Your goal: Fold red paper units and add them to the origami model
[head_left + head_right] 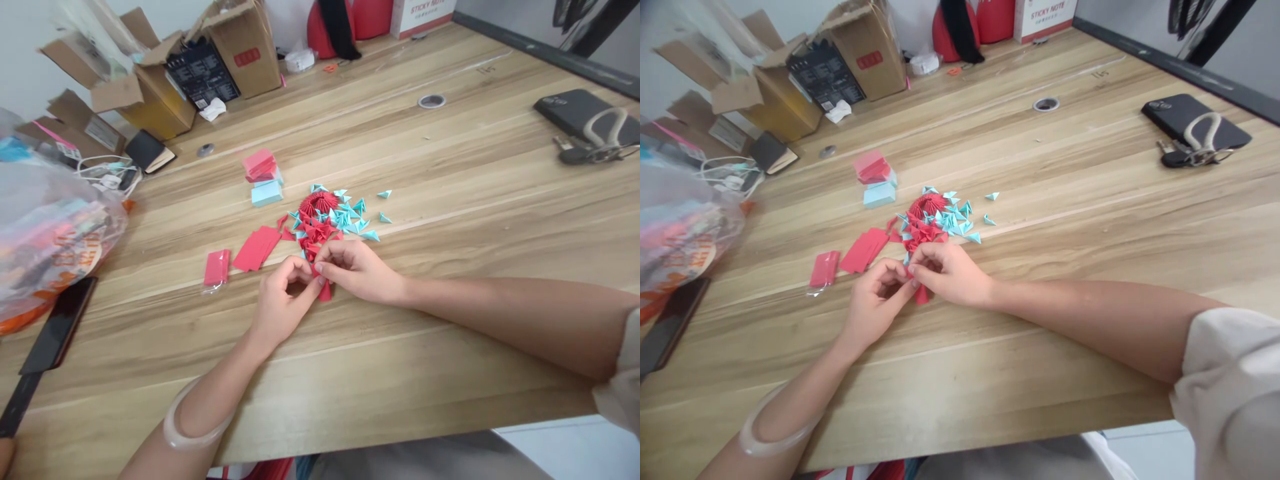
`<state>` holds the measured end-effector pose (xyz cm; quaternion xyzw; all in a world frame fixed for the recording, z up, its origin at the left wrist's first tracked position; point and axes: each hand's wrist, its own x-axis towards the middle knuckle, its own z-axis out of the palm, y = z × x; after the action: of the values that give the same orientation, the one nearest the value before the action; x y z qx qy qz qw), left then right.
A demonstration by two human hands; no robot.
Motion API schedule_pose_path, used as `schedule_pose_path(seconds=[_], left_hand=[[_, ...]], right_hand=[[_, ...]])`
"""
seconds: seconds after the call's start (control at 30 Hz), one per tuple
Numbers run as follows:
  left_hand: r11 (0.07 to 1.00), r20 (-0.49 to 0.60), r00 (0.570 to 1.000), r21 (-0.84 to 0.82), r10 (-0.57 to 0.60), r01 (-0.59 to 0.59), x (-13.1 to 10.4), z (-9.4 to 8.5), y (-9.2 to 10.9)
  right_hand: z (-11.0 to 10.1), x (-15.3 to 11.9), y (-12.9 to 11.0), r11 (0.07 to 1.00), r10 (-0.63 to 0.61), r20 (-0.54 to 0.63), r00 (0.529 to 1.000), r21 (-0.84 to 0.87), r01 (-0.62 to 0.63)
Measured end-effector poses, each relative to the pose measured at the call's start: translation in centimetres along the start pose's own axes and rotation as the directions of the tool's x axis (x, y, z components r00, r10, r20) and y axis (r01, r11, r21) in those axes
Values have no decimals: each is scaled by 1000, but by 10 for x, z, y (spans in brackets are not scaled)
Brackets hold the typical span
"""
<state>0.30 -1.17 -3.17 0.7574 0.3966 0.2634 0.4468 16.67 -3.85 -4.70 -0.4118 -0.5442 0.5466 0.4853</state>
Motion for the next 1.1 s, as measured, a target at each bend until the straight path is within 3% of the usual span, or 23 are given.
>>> schedule_pose_path(seconds=[0.33,0.67,0.9,1.1], left_hand=[[993,27,999,111,21,-24,-1,-1,0],[1000,5,1000,22,12,-12,0,0,1],[983,-133,987,-171,-87,64,1,2,0],[978,-290,954,-206,-76,15,0,4,3]], right_hand=[[0,-2,-3,997,-34,31,999,-71,37],[1,-1,-1,1000,-5,6,1000,2,5],[1,2,-4,998,0,-72,997,66,5],[0,3,-6,998,30,-123,992,65,-22]])
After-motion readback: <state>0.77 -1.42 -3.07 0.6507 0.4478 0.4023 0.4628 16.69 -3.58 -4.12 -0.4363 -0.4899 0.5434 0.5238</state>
